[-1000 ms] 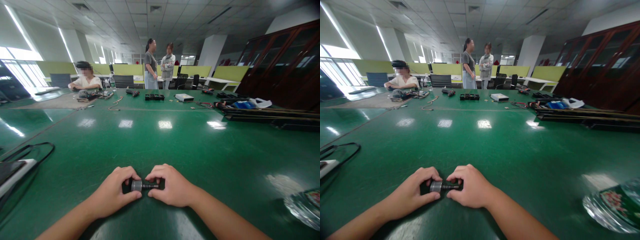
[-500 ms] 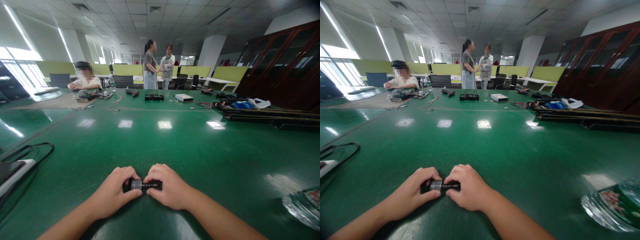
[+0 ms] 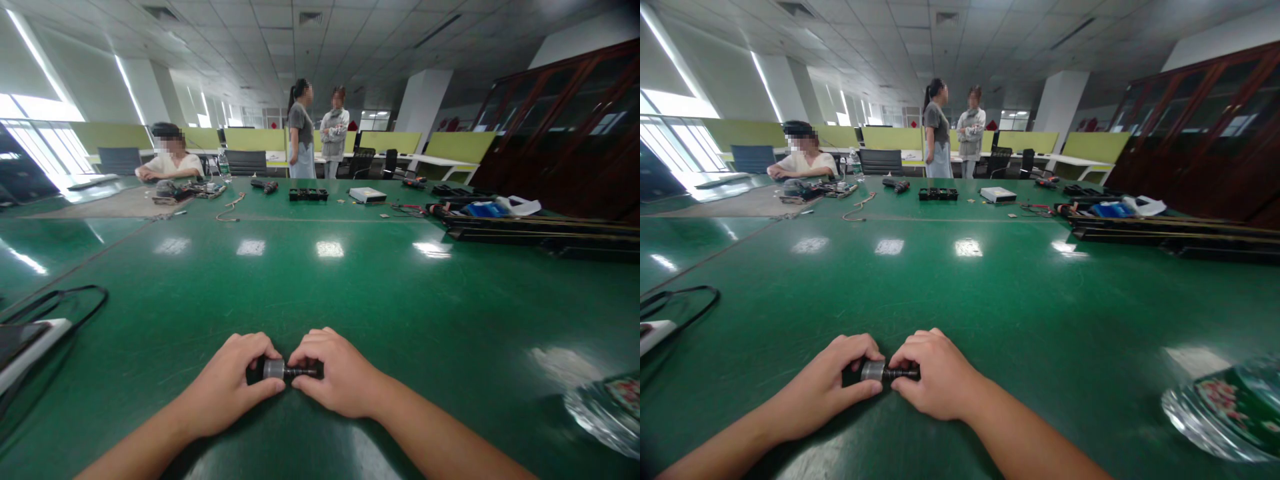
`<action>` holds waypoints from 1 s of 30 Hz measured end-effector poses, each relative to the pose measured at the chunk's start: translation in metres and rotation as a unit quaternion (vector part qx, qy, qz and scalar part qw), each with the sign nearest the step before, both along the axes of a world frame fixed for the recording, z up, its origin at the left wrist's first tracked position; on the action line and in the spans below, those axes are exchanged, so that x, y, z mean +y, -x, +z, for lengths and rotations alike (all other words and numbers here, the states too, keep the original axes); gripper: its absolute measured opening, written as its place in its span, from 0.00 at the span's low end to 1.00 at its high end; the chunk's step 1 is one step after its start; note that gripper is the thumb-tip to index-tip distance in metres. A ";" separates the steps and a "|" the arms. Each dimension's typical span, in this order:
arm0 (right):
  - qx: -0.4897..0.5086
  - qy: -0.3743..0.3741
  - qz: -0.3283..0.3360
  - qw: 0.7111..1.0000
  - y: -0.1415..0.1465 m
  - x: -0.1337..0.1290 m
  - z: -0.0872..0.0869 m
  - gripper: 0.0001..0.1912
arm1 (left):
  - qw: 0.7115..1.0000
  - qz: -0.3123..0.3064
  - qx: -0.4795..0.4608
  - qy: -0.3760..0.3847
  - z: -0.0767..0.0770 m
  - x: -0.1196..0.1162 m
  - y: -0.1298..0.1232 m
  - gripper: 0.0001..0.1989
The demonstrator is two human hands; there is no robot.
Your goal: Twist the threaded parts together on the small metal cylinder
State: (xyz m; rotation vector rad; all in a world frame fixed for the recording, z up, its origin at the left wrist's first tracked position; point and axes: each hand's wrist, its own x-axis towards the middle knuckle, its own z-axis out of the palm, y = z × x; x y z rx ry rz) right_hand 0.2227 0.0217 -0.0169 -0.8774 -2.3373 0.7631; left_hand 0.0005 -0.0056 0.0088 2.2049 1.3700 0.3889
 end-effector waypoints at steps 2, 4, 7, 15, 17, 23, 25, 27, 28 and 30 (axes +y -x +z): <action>-0.001 0.000 0.000 1.000 -0.001 0.000 0.001 0.09 | 1.000 -0.002 0.001 0.003 0.001 0.000 0.000 0.10; -0.005 0.001 0.002 1.000 -0.001 0.001 0.001 0.09 | 1.000 -0.001 0.004 0.007 0.002 -0.001 -0.001 0.10; -0.011 0.002 0.003 1.000 -0.001 0.001 0.002 0.08 | 1.000 0.000 0.003 0.006 0.003 -0.001 -0.001 0.10; 0.005 0.007 0.004 1.000 -0.003 0.001 0.002 0.08 | 1.000 -0.001 0.002 0.011 0.002 0.000 0.001 0.10; 0.008 0.007 0.005 1.000 -0.003 0.001 0.001 0.09 | 1.000 -0.002 0.001 0.012 0.002 0.000 0.001 0.10; 0.007 0.004 -0.011 1.000 -0.003 0.002 0.000 0.09 | 1.000 -0.011 -0.008 -0.002 -0.001 -0.001 0.002 0.09; 0.005 0.003 -0.014 1.000 -0.003 0.002 0.001 0.09 | 1.000 -0.010 -0.011 0.000 -0.001 -0.001 0.003 0.09; 0.001 0.002 -0.014 1.000 -0.005 0.003 0.001 0.09 | 1.000 -0.008 -0.012 0.002 -0.001 0.000 0.003 0.09; -0.001 0.002 -0.014 1.000 -0.006 0.003 0.002 0.09 | 1.000 -0.007 -0.013 0.003 0.000 0.000 0.003 0.09; -0.005 0.000 -0.013 1.000 -0.007 0.003 0.002 0.08 | 1.000 -0.007 -0.013 0.003 0.000 0.000 0.002 0.10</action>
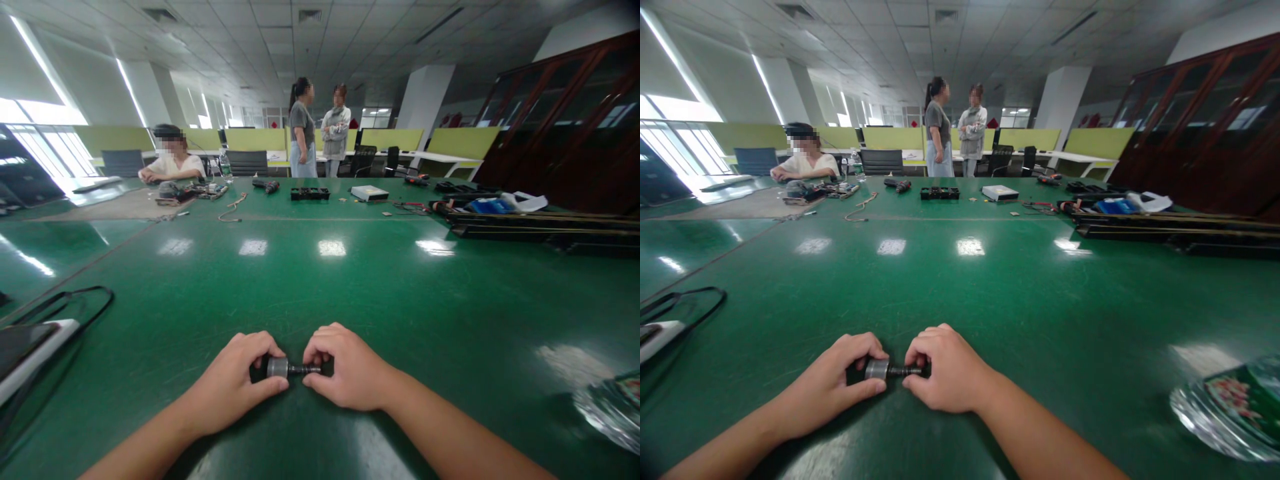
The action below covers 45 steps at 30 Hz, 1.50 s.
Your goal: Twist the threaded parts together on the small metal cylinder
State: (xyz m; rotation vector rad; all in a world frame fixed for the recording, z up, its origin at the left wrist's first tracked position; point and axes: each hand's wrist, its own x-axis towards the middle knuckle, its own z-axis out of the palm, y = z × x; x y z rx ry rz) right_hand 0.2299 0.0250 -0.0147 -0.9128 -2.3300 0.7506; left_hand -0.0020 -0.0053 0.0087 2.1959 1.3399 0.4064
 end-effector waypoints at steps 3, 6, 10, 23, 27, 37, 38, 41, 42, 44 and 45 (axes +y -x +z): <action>-0.002 -0.005 -0.003 1.000 -0.002 0.001 0.000 0.08 | 1.000 -0.002 -0.003 -0.003 0.000 0.001 0.000 0.10; -0.006 -0.008 -0.005 1.000 -0.004 0.002 0.000 0.08 | 1.000 -0.003 -0.004 -0.004 -0.001 0.001 0.000 0.10; -0.011 -0.008 0.001 1.000 -0.008 0.005 0.001 0.08 | 1.000 -0.002 0.004 -0.002 0.001 0.000 0.000 0.10; -0.005 0.045 -0.006 0.999 -0.023 0.014 0.006 0.06 | 1.000 0.004 -0.002 0.000 -0.001 -0.001 0.001 0.11; -0.013 0.032 -0.002 0.999 -0.021 0.013 0.006 0.06 | 1.000 0.006 -0.002 -0.001 -0.002 0.000 0.002 0.10; -0.004 0.019 -0.001 1.000 -0.014 0.010 0.007 0.07 | 1.000 0.002 -0.003 0.002 0.000 0.000 0.000 0.10; 0.008 0.029 0.002 1.000 -0.013 0.009 0.007 0.06 | 1.000 0.002 -0.003 0.001 0.000 0.000 0.000 0.10; 0.070 0.096 0.025 0.993 -0.009 0.005 0.010 0.15 | 1.000 0.004 -0.005 0.002 -0.001 0.000 0.001 0.09; 0.090 0.118 0.031 0.988 -0.009 0.004 0.010 0.18 | 1.000 0.005 -0.005 0.002 -0.001 0.000 0.001 0.09; 0.114 0.137 0.031 0.983 -0.009 0.004 0.011 0.21 | 1.000 0.005 -0.004 0.002 -0.001 0.000 0.001 0.09; 0.115 0.133 0.025 0.984 -0.010 0.005 0.011 0.21 | 1.000 0.005 -0.004 0.004 -0.001 0.000 0.001 0.09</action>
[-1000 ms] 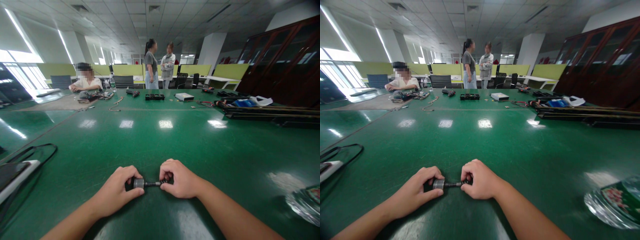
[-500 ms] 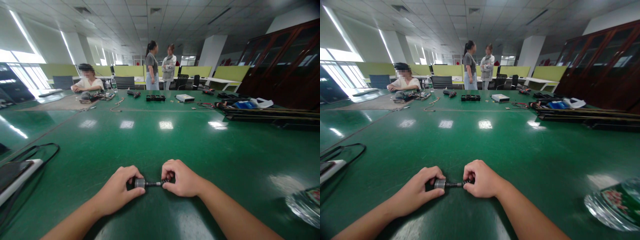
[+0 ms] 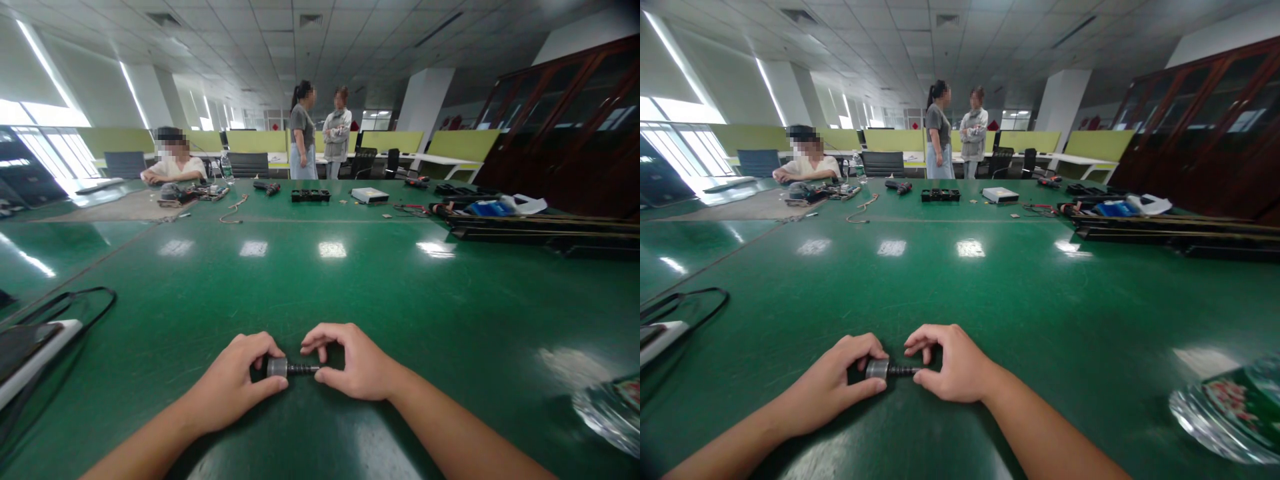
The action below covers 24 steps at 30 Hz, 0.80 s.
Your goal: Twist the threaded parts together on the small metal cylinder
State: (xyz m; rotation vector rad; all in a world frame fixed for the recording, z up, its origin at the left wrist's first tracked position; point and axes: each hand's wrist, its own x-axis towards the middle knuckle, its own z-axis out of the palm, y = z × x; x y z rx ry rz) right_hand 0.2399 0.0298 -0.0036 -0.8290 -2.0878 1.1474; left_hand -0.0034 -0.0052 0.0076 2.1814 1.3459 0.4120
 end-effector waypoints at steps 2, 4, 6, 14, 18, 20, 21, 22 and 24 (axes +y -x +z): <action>-0.015 -0.015 -0.016 1.000 -0.002 0.002 -0.001 0.19 | 1.000 -0.001 0.001 0.004 0.000 0.000 0.000 0.09; -0.042 -0.027 -0.026 0.998 -0.004 0.003 -0.003 0.17 | 1.000 0.001 0.003 0.006 0.001 0.000 0.000 0.09; -0.061 -0.042 -0.023 0.997 -0.003 0.003 -0.006 0.14 | 1.000 0.005 0.005 0.008 0.000 0.000 0.000 0.09; -0.081 -0.095 -0.015 0.992 0.009 -0.004 -0.012 0.06 | 1.000 0.011 0.007 -0.004 -0.003 0.000 -0.001 0.10; -0.094 -0.093 -0.030 0.991 0.011 -0.005 -0.011 0.07 | 1.000 0.016 0.005 -0.002 -0.003 0.001 -0.001 0.11; -0.094 -0.092 -0.039 0.991 0.011 -0.005 -0.011 0.07 | 1.000 0.019 0.005 -0.002 -0.002 0.001 -0.002 0.12; -0.091 -0.093 -0.041 0.991 0.012 -0.005 -0.012 0.07 | 1.000 0.019 0.005 -0.002 -0.002 0.001 -0.002 0.12; -0.088 -0.094 -0.043 0.991 0.012 -0.005 -0.013 0.08 | 1.000 0.019 0.005 -0.004 -0.002 0.001 -0.002 0.12; -0.080 -0.098 -0.043 0.991 0.013 -0.005 -0.015 0.10 | 1.000 0.013 0.003 -0.006 -0.002 0.001 -0.001 0.12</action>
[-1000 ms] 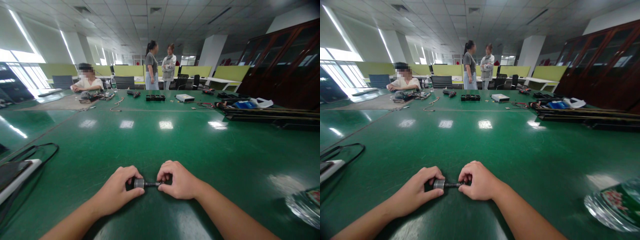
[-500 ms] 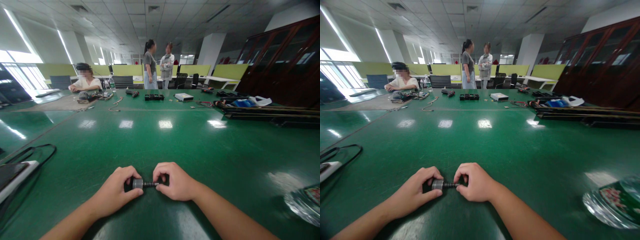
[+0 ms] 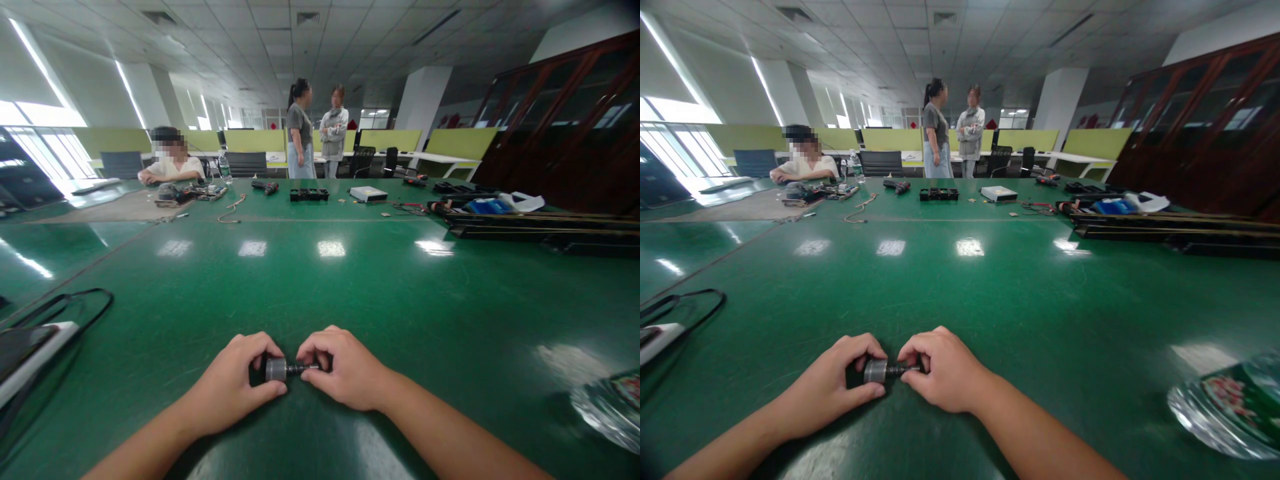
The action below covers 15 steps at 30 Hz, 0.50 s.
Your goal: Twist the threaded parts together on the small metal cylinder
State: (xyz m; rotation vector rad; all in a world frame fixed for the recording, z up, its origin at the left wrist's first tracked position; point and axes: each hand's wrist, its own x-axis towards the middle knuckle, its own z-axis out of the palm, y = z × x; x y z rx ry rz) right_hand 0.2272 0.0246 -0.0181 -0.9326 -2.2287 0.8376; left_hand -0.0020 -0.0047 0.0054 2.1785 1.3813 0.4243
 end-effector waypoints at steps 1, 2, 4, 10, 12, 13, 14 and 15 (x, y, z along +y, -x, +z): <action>0.002 -0.003 0.001 1.000 0.000 0.000 -0.001 0.10 | 1.000 -0.002 -0.001 -0.001 0.000 0.000 0.000 0.13; 0.003 -0.006 0.003 1.000 0.000 0.000 -0.001 0.10 | 1.000 -0.004 -0.003 0.000 0.000 0.000 0.001 0.13; 0.001 -0.011 0.009 1.000 0.000 0.000 -0.002 0.09 | 1.000 -0.004 -0.008 0.002 0.000 0.000 0.002 0.13; -0.019 -0.016 0.027 0.999 0.001 -0.002 0.004 0.05 | 1.000 -0.008 -0.006 0.004 0.001 0.000 0.002 0.09; -0.031 -0.017 0.033 0.999 0.000 -0.002 0.005 0.05 | 1.000 -0.011 -0.003 0.000 0.001 0.000 0.001 0.09; -0.036 -0.020 0.036 0.999 0.000 -0.003 0.005 0.05 | 1.000 -0.013 -0.003 -0.001 0.001 0.000 0.001 0.09; -0.040 -0.023 0.039 0.998 0.000 -0.003 0.006 0.05 | 1.000 -0.013 -0.003 -0.002 0.001 0.000 0.000 0.09; -0.043 -0.027 0.042 0.998 0.000 -0.003 0.006 0.05 | 1.000 -0.012 -0.004 -0.002 0.001 0.000 0.000 0.09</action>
